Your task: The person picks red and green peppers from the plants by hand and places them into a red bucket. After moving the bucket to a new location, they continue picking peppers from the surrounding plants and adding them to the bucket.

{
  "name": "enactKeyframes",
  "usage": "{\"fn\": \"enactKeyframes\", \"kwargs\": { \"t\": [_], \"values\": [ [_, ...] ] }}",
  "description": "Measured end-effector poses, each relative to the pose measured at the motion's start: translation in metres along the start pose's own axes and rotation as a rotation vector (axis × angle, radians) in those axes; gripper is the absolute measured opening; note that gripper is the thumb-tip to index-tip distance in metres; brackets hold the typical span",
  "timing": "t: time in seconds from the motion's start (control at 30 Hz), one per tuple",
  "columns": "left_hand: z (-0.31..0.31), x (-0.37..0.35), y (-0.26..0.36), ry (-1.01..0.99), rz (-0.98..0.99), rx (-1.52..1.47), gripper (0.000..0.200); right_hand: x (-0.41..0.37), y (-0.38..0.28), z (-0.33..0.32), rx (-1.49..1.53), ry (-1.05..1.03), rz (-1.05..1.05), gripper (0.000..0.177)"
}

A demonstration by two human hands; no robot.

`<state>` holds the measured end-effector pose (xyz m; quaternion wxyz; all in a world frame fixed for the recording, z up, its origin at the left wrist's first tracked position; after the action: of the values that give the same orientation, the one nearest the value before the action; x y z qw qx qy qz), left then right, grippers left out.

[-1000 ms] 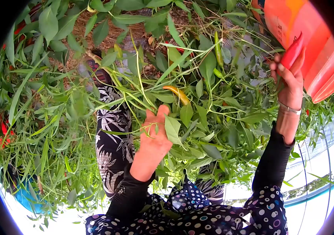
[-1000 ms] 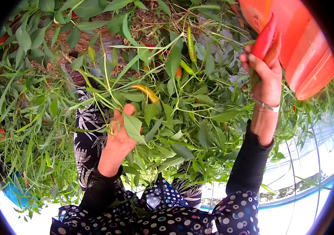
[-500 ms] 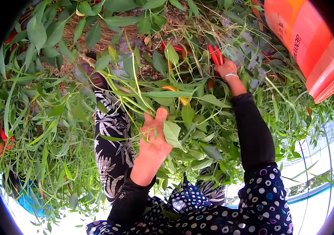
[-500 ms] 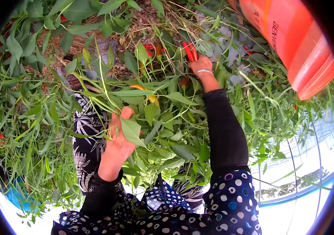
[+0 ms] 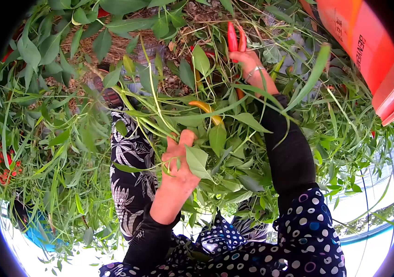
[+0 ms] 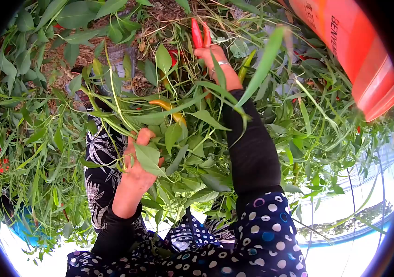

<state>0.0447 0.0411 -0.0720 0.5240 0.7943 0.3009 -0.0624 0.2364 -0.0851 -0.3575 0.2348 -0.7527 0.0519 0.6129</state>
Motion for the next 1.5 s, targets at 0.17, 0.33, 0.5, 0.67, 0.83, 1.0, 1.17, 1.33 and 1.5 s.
{"fn": "enactKeyframes", "kwargs": {
  "t": [0.17, 0.33, 0.5, 0.67, 0.83, 1.0, 1.17, 1.33, 1.5],
  "values": [
    [0.004, 0.004, 0.002, -0.086, 0.005, 0.130, 0.015, -0.011, -0.007, 0.006, -0.612, 0.303, 0.180, 0.024],
    [0.000, 0.008, 0.002, -0.038, -0.031, 0.033, 0.018, -0.010, 0.008, 0.001, -0.514, 0.350, 0.175, 0.024],
    [0.005, 0.007, -0.001, -0.106, -0.051, 0.039, 0.023, -0.005, 0.015, 0.001, -0.395, 0.360, 0.164, 0.023],
    [0.004, 0.010, 0.000, -0.103, -0.077, 0.014, 0.025, 0.004, 0.029, 0.003, -0.426, 0.480, 0.185, 0.023],
    [0.005, 0.008, -0.001, -0.083, -0.089, 0.001, 0.025, -0.009, -0.020, 0.027, -0.914, 0.463, -0.098, 0.025],
    [0.005, 0.011, 0.002, -0.112, -0.042, 0.029, 0.024, -0.009, -0.016, 0.041, -0.962, 0.191, -0.233, 0.024],
    [0.004, 0.013, 0.000, -0.100, -0.080, 0.016, 0.024, -0.013, -0.007, 0.033, -0.804, -0.056, -0.789, 0.021],
    [0.005, 0.008, -0.005, -0.124, -0.184, -0.075, 0.029, -0.027, -0.017, -0.032, -0.917, 0.046, 0.014, 0.034],
    [0.009, 0.004, -0.006, -0.099, -0.127, -0.041, 0.030, -0.068, -0.005, -0.093, -0.013, 0.238, 0.208, 0.042]
  ]
}}
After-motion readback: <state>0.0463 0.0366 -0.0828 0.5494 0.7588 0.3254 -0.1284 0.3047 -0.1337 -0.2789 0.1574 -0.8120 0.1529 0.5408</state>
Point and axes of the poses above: each hand's wrist, its own x-axis towards the middle knuckle, its own z-axis out of the palm, y = z × x, the point moved 9 cm from there along x, towards the middle knuckle, and after that the axes turned 10 degrees about z, right-handed, at the moved point
